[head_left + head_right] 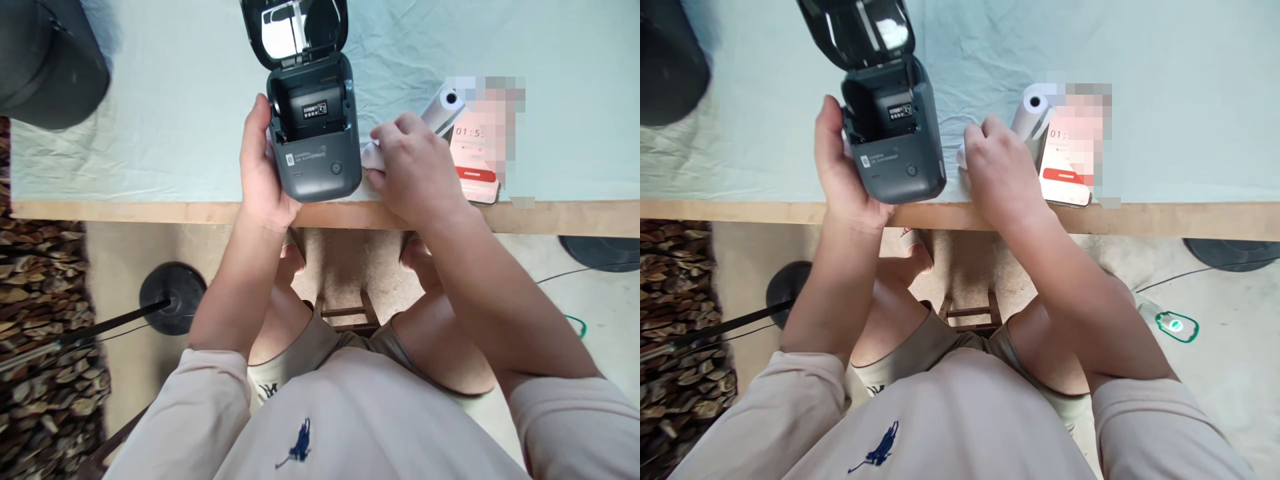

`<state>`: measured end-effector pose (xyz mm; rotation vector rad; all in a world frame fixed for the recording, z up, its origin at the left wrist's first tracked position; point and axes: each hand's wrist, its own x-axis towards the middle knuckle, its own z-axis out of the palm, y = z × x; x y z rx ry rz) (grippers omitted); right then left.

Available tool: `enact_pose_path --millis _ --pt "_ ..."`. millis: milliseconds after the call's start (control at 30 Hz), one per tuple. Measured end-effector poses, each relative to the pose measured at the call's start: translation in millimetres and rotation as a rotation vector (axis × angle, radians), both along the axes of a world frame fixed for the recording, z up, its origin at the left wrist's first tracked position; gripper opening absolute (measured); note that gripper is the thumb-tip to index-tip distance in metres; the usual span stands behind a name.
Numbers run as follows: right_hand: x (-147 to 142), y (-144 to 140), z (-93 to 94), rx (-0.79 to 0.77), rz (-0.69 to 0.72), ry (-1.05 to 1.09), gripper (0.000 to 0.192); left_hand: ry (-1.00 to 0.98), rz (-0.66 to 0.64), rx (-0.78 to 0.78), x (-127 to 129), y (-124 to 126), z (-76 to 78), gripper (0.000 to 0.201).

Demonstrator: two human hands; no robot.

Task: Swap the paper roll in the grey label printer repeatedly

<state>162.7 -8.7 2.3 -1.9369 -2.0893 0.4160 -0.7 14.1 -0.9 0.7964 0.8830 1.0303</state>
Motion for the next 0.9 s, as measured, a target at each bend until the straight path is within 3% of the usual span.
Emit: enact_pose_path --millis 100,267,333,433,500,600,900 --pt "1 -1 4.0 0.015 -0.013 -0.023 0.026 0.003 0.046 -0.034 0 0 2.0 0.050" --pt "4 -3 19.7 0.117 -0.038 0.175 0.038 0.002 0.082 -0.058 -1 1 4.9 0.048" --pt "6 -2 24.0 0.065 -0.090 0.552 0.046 -0.027 0.066 -0.027 -1 2 5.3 0.046" --pt "7 1 26.9 -0.163 -0.216 1.176 0.044 -0.110 0.018 0.023 -1 3 5.7 0.043" --pt "6 3 28.4 -0.313 -0.254 1.341 0.036 -0.149 -0.020 0.039 -1 4 5.8 0.043" --pt "3 1 30.7 -0.391 -0.251 1.480 0.030 -0.167 -0.051 0.056 0 4 5.6 0.044" --pt "5 1 27.0 -0.297 -0.226 1.529 0.037 -0.104 -0.036 -0.020 5 3 3.2 0.048"
